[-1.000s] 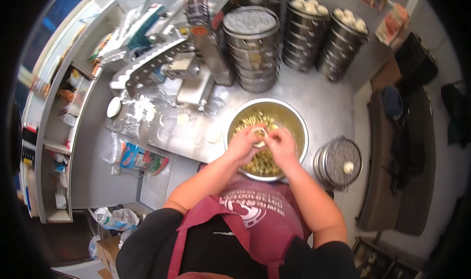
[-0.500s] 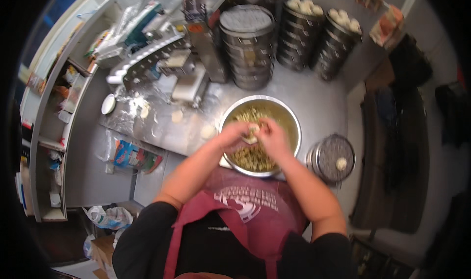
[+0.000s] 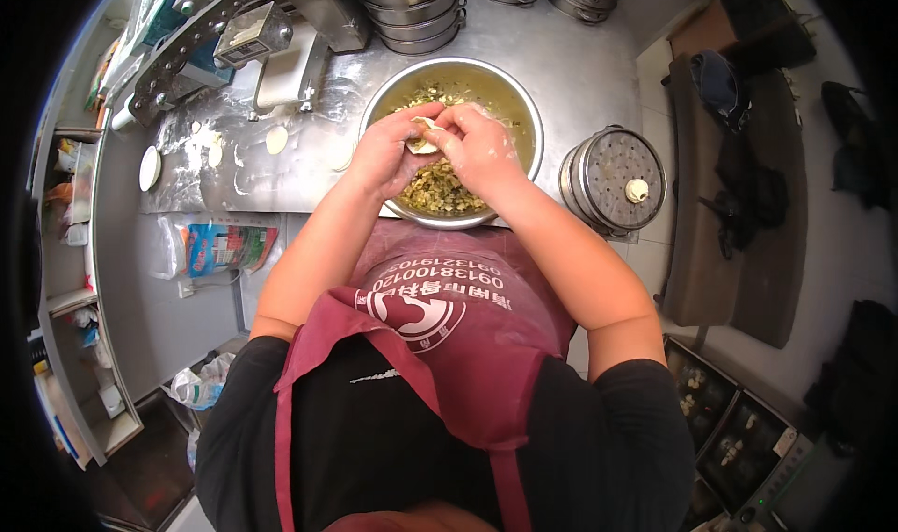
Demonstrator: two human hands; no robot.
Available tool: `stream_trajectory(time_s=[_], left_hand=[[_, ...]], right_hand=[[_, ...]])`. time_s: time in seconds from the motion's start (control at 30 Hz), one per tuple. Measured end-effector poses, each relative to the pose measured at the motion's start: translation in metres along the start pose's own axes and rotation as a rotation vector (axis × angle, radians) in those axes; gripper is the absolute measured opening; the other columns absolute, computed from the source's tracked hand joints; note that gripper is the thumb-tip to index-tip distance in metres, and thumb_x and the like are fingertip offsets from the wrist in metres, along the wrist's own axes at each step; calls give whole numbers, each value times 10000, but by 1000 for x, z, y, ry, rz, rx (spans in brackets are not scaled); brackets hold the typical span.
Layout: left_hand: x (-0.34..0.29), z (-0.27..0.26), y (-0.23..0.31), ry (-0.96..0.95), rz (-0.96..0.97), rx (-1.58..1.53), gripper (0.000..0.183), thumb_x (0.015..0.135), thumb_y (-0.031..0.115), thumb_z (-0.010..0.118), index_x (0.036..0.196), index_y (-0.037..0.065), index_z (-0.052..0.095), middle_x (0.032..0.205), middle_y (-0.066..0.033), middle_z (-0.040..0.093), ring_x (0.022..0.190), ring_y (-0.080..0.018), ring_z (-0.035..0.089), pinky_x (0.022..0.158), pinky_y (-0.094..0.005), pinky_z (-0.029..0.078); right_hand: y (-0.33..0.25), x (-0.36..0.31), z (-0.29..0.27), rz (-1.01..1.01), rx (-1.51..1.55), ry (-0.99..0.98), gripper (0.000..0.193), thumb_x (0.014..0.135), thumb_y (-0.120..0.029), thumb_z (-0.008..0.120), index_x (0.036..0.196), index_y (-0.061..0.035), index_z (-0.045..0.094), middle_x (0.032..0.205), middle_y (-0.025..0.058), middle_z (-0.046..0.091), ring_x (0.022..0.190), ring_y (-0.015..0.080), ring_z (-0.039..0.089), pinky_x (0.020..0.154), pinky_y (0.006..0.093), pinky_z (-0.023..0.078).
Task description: The person fills small dough wrappers with a chopped vegetable and meat mixture, folds them into dumplings, and places them into a steamer basket. The process is repeated multiple times in a continuous assembly line.
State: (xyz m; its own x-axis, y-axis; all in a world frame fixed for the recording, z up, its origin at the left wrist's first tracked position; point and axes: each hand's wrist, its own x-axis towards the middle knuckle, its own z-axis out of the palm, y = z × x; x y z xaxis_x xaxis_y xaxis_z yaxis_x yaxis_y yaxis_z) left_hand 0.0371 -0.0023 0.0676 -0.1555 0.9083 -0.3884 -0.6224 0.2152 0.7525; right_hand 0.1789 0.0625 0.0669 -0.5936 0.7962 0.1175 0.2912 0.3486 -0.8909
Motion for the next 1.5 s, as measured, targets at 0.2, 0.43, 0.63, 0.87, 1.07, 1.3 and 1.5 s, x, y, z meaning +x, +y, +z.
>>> stream_trajectory(time_s=[0.2,0.43,0.63,0.87,1.07,1.3,1.5], left_hand=[[8,-7,13,-60,-128,9,346,873,46,468,1184,-58,578,1114,-154,613,1023,-223,598,885,-414,518],[13,-10,19,-62,-204,185,358,894,94,449,1200,-55,560,1090,-134,610,981,-214,602,836,-406,550],[11,-5,21,-64,-61,138,410,923,127,449,1303,-25,469,1187,-138,545,1034,-219,571,880,-415,532],[4,5,-20,160,203,124,339,953,118,489,1261,-21,516,1161,-113,573,1053,-191,571,877,-344,535],[5,2,-15,142,276,278,347,919,78,497,1245,-4,584,1130,-95,620,994,-159,597,804,-290,532],[1,-1,7,19,109,397,390,883,90,488,1245,-22,580,1117,-107,628,973,-156,612,780,-289,528],[10,-4,14,-56,-19,112,419,975,298,406,1154,-22,609,1006,-90,646,851,-161,626,705,-308,532]], right_hand=[[-6,7,-3,-112,-35,-17,205,789,-172,709,918,-31,636,823,125,611,782,308,597,708,391,476],[9,16,-5,-458,-267,2,245,780,-215,734,909,-26,647,828,107,646,763,220,625,709,346,488],[-2,23,-11,121,77,-120,230,787,-219,749,852,-21,649,781,61,635,696,143,573,659,302,468],[11,5,11,322,488,8,150,821,-124,719,898,-15,649,807,43,648,714,119,585,661,271,477],[4,3,3,-180,8,134,166,832,-75,665,985,-23,634,880,109,638,789,225,622,725,325,503],[4,11,-5,-470,-265,130,211,839,-95,640,1040,-36,616,856,116,637,784,274,628,732,364,502],[-16,6,-9,70,-13,-65,196,859,-100,641,1035,-14,622,893,89,655,797,196,625,759,298,490]])
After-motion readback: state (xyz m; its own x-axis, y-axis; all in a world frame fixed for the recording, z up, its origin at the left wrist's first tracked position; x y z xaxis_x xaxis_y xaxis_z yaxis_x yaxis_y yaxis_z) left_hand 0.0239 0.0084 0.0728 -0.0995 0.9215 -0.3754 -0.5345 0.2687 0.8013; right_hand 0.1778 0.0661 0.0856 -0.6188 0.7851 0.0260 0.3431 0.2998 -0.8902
